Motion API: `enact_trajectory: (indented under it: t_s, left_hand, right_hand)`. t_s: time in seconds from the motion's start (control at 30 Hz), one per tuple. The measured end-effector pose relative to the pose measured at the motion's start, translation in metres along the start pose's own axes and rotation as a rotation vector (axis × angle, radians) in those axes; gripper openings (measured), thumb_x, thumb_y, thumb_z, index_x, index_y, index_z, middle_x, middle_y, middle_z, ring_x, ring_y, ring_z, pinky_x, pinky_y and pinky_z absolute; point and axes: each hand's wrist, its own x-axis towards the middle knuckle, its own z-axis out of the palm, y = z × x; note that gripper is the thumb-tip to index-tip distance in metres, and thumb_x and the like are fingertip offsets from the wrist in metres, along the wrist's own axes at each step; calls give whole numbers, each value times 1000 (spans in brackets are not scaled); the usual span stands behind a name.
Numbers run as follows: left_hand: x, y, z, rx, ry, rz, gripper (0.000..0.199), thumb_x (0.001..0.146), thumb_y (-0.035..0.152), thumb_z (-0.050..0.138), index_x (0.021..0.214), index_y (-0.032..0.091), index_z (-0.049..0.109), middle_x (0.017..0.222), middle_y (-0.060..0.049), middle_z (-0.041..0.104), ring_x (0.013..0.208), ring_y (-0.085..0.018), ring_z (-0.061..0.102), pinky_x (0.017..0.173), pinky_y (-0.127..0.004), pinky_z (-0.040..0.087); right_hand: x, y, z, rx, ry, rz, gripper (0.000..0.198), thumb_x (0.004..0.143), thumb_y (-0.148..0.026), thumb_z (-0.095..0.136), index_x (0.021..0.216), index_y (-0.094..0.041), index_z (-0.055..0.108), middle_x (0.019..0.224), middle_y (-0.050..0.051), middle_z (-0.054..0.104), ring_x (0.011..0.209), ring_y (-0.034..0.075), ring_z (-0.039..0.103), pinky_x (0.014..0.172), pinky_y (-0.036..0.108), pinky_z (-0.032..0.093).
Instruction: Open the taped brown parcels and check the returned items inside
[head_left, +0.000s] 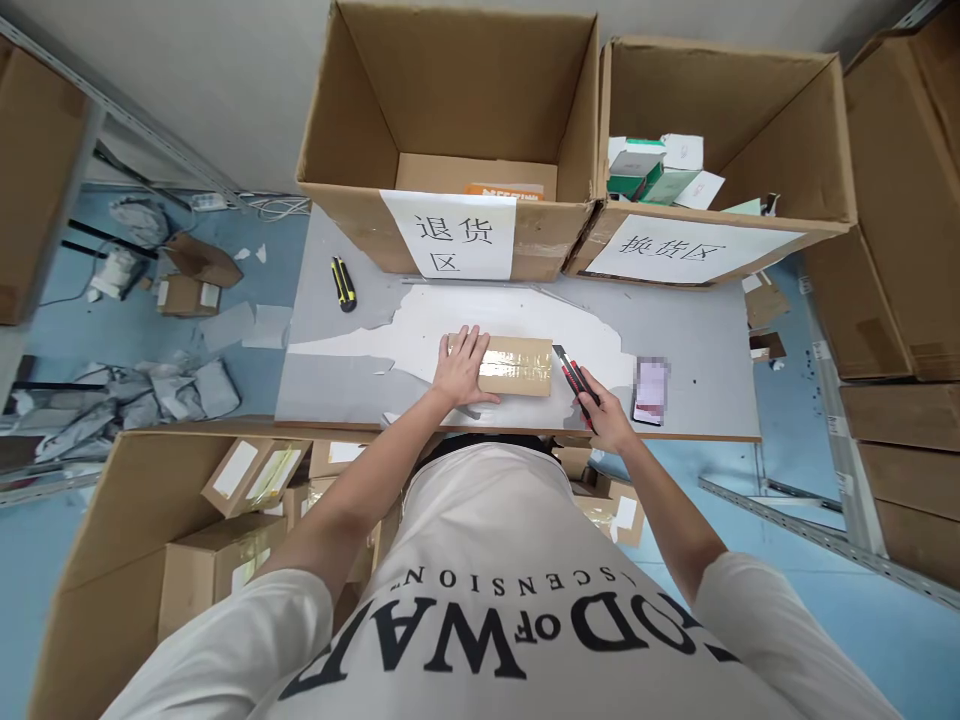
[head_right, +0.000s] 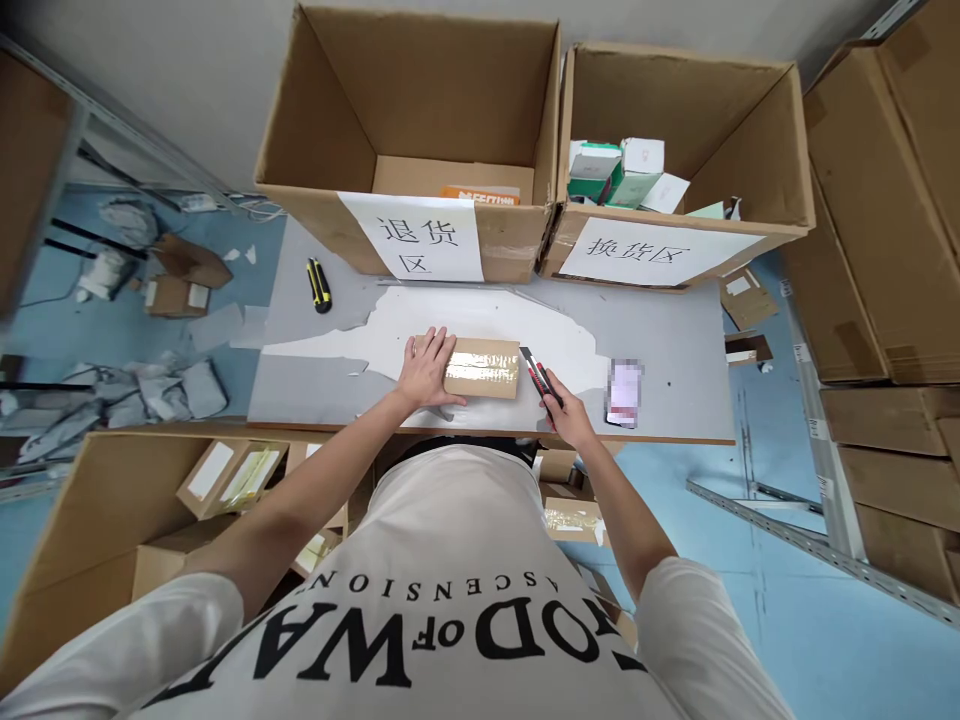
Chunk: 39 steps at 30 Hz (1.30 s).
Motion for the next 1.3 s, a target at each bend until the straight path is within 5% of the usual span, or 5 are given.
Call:
enact_trajectory:
  t_s: [0.7,0.87,1.0,1.17,1.3]
  left_hand:
    - [3,-2,7,-47,22,-41,118,61,76,61,152,12,20,155,-21,26,143,-42,19,114,-57,11]
    - [4,-1,7,-63,12,-48,121,59,75,64,152,12,20,156,-21,24,144,-42,15,115,-56,7]
    - [6,-5,4,-128,-14,-25,124,58,75,66,152,11,18,158,-21,18,145,-43,12,115,-60,3]
    - [11,-36,2,-422,112,-59,78,88,56,43,150,12,26,157,-17,24,147,-32,18,116,-53,18]
    - [18,-72,8,-813,201,-285,58,88,51,45,131,13,56,140,-15,52,132,-28,45,111,-46,34]
  right_hand:
    - [-40,22,-4,142,-182,115,77,82,-52,59,149,-26,33,67,-4,55,44,8,42,39,22,39]
    - [-59,38,8,237,-123,152,79,81,-56,59,150,-29,31,72,-3,57,45,10,44,37,24,41]
    - [-58,36,15,326,145,112,87,81,-58,58,152,-30,16,88,2,64,51,11,51,43,27,48]
    - [-33,10,46,492,256,69,63,76,-60,61,127,-26,46,129,11,57,81,16,65,55,26,55]
    - [-17,-5,75,680,214,69,49,76,-58,62,113,-29,47,140,6,49,94,17,67,63,28,58]
